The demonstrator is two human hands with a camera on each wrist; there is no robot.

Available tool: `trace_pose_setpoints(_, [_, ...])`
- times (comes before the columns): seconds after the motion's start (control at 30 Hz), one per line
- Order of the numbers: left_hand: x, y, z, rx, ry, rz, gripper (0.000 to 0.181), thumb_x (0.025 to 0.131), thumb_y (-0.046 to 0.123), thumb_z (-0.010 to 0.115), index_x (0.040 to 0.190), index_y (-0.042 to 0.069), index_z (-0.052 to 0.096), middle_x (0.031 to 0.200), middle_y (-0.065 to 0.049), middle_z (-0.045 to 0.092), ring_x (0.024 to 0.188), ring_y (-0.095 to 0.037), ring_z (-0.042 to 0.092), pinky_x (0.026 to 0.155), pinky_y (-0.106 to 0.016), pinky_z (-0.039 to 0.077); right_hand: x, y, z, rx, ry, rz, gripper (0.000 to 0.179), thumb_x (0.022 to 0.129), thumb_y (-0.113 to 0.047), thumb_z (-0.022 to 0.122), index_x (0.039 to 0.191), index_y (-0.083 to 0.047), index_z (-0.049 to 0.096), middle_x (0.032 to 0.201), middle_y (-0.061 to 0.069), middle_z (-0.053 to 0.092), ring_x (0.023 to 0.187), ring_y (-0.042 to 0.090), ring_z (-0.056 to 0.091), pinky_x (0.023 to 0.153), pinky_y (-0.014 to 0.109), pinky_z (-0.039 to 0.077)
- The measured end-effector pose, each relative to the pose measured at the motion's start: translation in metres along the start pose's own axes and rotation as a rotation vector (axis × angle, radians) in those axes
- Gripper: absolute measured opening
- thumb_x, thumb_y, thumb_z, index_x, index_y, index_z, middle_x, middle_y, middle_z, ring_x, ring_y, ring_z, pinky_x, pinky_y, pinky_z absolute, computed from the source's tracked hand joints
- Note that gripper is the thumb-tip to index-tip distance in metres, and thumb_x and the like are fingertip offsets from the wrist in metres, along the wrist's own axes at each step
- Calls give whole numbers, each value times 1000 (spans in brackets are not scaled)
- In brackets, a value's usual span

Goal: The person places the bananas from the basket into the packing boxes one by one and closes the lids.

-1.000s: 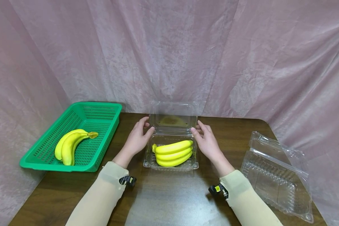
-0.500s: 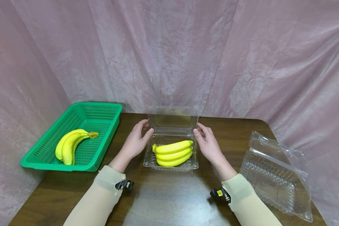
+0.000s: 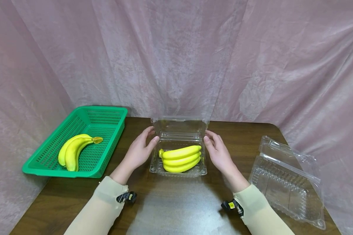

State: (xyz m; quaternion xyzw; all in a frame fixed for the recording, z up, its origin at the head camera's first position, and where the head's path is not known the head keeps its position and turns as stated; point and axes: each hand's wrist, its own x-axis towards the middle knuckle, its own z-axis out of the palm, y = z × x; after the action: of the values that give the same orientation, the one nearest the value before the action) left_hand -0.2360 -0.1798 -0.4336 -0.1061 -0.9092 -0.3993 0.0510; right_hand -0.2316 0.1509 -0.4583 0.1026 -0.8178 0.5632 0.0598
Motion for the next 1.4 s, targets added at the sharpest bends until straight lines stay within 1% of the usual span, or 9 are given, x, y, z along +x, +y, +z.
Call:
trace_pose_setpoints(0.33, [-13,3,-1,21,-31,-17,71,116,44,57,170,3,36,166,-20,52,155,-40,46,124,-63,36,-10,-3,-6,-38,-27,20,57,121,-37,45,164,1,46,162,25,49,153,43,48,126,56,37])
trace_pose_setpoints(0.47, [-19,5,-2,32,-55,-32,78,115,54,55,171,3,35,169,-20,47,158,-40,42,126,-62,34,-16,-6,-9,-54,-37,23,56,122,-36,43,165,0,45,165,25,49,154,43,47,126,58,36])
trace_pose_setpoints(0.57, [-23,7,-3,45,-69,-33,82,114,57,54,171,2,34,172,-21,43,159,-41,39,127,-62,32,-20,-7,-11,-49,-44,24,57,122,-37,43,165,0,44,164,24,51,153,42,48,126,58,36])
trace_pose_setpoints(0.77, [-29,6,-3,65,-74,-6,78,114,48,60,169,-2,36,171,-24,42,158,-44,40,126,-63,33,-27,-6,-14,-49,-69,28,61,122,-41,42,165,2,43,162,24,54,152,42,50,126,59,35])
trace_pose_setpoints(0.9, [-33,4,-3,67,-87,6,80,114,49,61,170,-1,36,171,-25,42,158,-44,39,126,-64,33,-31,-5,-15,-60,-86,20,60,122,-41,41,167,-1,43,164,23,53,153,43,48,126,60,34])
trace_pose_setpoints(1.07, [-38,3,-1,59,-103,-6,78,113,46,64,172,3,35,171,-24,42,158,-44,40,125,-66,34,-36,-5,-17,-70,-101,18,60,122,-42,39,170,-6,41,165,23,51,153,44,47,127,63,32])
trace_pose_setpoints(1.2, [-42,4,0,57,-117,-15,79,112,44,66,172,4,34,173,-23,39,159,-44,39,126,-66,33,-40,-5,-19,-83,-120,30,62,122,-43,38,171,-6,39,165,24,50,153,45,47,127,64,30])
trace_pose_setpoints(1.27, [-44,4,0,53,-128,-15,80,112,44,66,173,4,33,174,-23,37,159,-44,37,126,-65,32,-41,-4,-19,-92,-131,29,62,122,-43,38,171,-6,38,165,25,50,153,45,48,127,64,30])
trace_pose_setpoints(1.4, [-47,3,0,54,-156,-10,86,110,50,67,173,3,30,176,-22,34,161,-44,35,127,-65,31,-43,-2,-20,-116,-138,12,61,122,-40,39,171,-5,38,170,24,44,155,46,43,128,64,28])
